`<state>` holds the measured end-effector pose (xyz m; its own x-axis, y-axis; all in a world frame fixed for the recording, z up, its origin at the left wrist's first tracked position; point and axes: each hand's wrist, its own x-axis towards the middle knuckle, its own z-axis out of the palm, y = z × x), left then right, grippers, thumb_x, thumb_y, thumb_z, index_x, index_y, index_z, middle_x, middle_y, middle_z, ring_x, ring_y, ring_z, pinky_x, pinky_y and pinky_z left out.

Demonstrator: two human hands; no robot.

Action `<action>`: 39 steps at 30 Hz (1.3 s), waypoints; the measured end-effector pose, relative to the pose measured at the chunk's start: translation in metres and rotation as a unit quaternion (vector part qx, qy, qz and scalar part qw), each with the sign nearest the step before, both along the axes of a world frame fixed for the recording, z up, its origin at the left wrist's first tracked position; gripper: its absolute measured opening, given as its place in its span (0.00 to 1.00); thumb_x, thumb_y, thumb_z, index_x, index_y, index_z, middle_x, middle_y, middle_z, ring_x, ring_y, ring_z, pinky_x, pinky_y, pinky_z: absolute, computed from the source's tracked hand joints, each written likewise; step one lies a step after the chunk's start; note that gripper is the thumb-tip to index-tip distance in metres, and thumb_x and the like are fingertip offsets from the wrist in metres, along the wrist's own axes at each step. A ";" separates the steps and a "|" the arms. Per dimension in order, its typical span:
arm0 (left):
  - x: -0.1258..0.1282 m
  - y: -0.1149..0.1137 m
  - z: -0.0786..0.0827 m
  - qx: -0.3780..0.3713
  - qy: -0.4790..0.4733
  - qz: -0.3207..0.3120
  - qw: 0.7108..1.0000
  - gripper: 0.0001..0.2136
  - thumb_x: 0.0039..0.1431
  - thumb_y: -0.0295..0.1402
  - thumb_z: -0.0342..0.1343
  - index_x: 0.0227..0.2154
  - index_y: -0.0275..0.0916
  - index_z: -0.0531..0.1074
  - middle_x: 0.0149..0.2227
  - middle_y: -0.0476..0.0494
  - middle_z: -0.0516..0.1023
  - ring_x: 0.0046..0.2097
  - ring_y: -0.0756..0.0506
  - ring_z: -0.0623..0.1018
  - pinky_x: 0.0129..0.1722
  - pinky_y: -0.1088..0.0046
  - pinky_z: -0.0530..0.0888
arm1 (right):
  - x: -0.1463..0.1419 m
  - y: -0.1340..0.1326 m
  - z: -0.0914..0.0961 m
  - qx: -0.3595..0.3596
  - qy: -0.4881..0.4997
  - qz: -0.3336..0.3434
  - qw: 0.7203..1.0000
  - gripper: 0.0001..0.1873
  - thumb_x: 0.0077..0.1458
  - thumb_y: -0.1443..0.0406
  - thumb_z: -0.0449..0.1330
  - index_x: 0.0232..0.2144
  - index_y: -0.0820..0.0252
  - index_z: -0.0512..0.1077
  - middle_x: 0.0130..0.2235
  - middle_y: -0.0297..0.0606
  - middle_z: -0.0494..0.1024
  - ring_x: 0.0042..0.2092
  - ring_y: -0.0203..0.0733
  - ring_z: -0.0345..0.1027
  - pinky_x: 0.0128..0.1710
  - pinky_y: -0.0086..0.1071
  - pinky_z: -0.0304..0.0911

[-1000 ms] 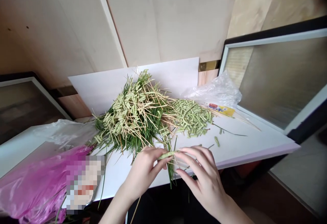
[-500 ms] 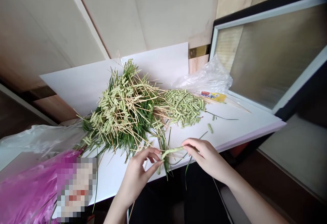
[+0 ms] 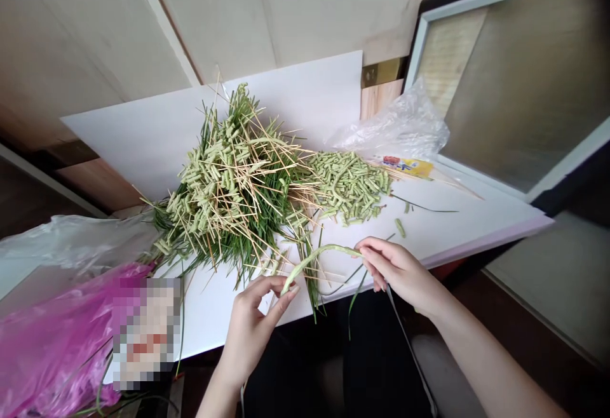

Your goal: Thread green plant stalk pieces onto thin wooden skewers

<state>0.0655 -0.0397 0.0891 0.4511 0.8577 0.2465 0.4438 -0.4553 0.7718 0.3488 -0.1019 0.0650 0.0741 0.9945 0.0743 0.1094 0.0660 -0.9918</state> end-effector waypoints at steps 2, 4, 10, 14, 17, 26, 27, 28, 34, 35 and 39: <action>0.000 -0.002 0.003 0.066 0.014 -0.007 0.998 0.07 0.64 0.39 0.62 0.35 0.43 0.81 0.35 0.45 0.84 0.39 0.42 0.80 0.41 0.68 0.72 | 0.005 -0.001 0.001 -0.016 -0.026 0.020 0.999 0.17 0.73 0.53 0.52 0.41 0.59 0.71 0.28 0.28 0.66 0.25 0.34 0.62 0.29 0.29 0.65; 0.001 -0.006 0.009 0.163 0.039 -0.035 0.985 0.05 0.66 0.36 0.61 0.37 0.42 0.80 0.33 0.46 0.83 0.36 0.43 0.78 0.40 0.67 0.71 | 0.008 -0.004 0.005 -0.028 -0.048 0.051 0.997 0.17 0.72 0.52 0.53 0.44 0.59 0.72 0.30 0.30 0.70 0.28 0.35 0.67 0.32 0.30 0.66; 0.016 -0.020 0.037 0.351 0.130 -0.149 0.916 0.08 0.72 0.29 0.53 0.46 0.39 0.77 0.37 0.44 0.83 0.38 0.44 0.77 0.42 0.64 0.68 | -0.014 -0.023 0.028 -0.048 -0.068 0.221 0.972 0.19 0.73 0.55 0.52 0.40 0.60 0.76 0.25 0.29 0.67 0.28 0.34 0.64 0.29 0.25 0.60; 0.021 -0.027 0.049 0.398 0.158 -0.197 0.882 0.10 0.73 0.28 0.49 0.47 0.36 0.76 0.37 0.43 0.83 0.38 0.43 0.77 0.40 0.63 0.68 | -0.035 -0.031 0.036 -0.071 -0.034 0.287 0.955 0.21 0.73 0.57 0.52 0.31 0.61 0.74 0.25 0.30 0.64 0.24 0.31 0.61 0.22 0.22 0.55; 0.019 -0.030 0.051 0.413 0.165 -0.217 0.869 0.12 0.74 0.26 0.46 0.48 0.35 0.75 0.35 0.44 0.83 0.37 0.44 0.77 0.40 0.63 0.68 | -0.041 -0.031 0.034 -0.076 -0.006 0.299 0.951 0.23 0.74 0.55 0.51 0.30 0.61 0.73 0.28 0.31 0.67 0.23 0.29 0.58 0.21 0.22 0.53; 0.010 -0.033 0.038 0.297 0.165 -0.244 0.908 0.09 0.72 0.28 0.50 0.41 0.37 0.75 0.29 0.48 0.78 0.31 0.45 0.73 0.37 0.65 0.66 | -0.045 -0.022 0.030 -0.014 -0.076 0.286 0.955 0.18 0.69 0.68 0.55 0.25 0.60 0.72 0.25 0.28 0.69 0.25 0.31 0.60 0.27 0.24 0.54; 0.009 -0.034 0.037 0.254 0.163 -0.250 0.920 0.09 0.72 0.28 0.50 0.41 0.39 0.76 0.29 0.48 0.79 0.31 0.46 0.73 0.37 0.65 0.66 | -0.047 -0.021 0.029 0.000 -0.088 0.284 0.955 0.18 0.68 0.70 0.55 0.25 0.60 0.72 0.25 0.28 0.71 0.27 0.32 0.63 0.30 0.25 0.55; 0.007 -0.034 0.036 0.208 0.162 -0.252 0.931 0.09 0.72 0.28 0.51 0.42 0.41 0.77 0.29 0.48 0.79 0.31 0.46 0.73 0.37 0.66 0.66 | -0.049 -0.020 0.028 0.010 -0.098 0.282 0.954 0.17 0.67 0.72 0.55 0.24 0.60 0.72 0.26 0.28 0.72 0.28 0.33 0.64 0.32 0.26 0.56; -0.007 -0.034 0.027 -0.114 0.134 -0.244 0.954 0.18 0.73 0.40 0.49 0.32 0.42 0.80 0.22 0.47 0.77 0.31 0.45 0.74 0.39 0.68 0.68 | -0.060 -0.018 0.016 0.068 -0.129 0.282 0.948 0.16 0.64 0.74 0.59 0.24 0.61 0.75 0.24 0.28 0.74 0.27 0.34 0.67 0.32 0.27 0.59; -0.009 -0.033 0.025 -0.172 0.126 -0.240 0.947 0.19 0.73 0.42 0.50 0.31 0.42 0.80 0.21 0.47 0.76 0.31 0.45 0.74 0.39 0.68 0.68 | -0.060 -0.018 0.014 0.083 -0.134 0.282 0.946 0.16 0.65 0.73 0.59 0.25 0.61 0.76 0.25 0.29 0.75 0.27 0.34 0.68 0.33 0.27 0.60; -0.013 -0.028 0.019 -0.389 0.068 -0.225 0.891 0.21 0.67 0.49 0.56 0.27 0.37 0.81 0.20 0.49 0.71 0.25 0.49 0.69 0.31 0.71 0.64 | -0.064 -0.019 0.011 0.179 -0.208 0.255 0.927 0.16 0.68 0.68 0.60 0.26 0.59 0.77 0.23 0.29 0.75 0.26 0.35 0.66 0.29 0.29 0.58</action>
<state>0.0522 -0.0676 0.1080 0.7735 0.4694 -0.4259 0.4640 0.0383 0.8850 0.2853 -0.1209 0.0756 -0.5083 0.7982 0.3234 0.3415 0.5315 -0.7752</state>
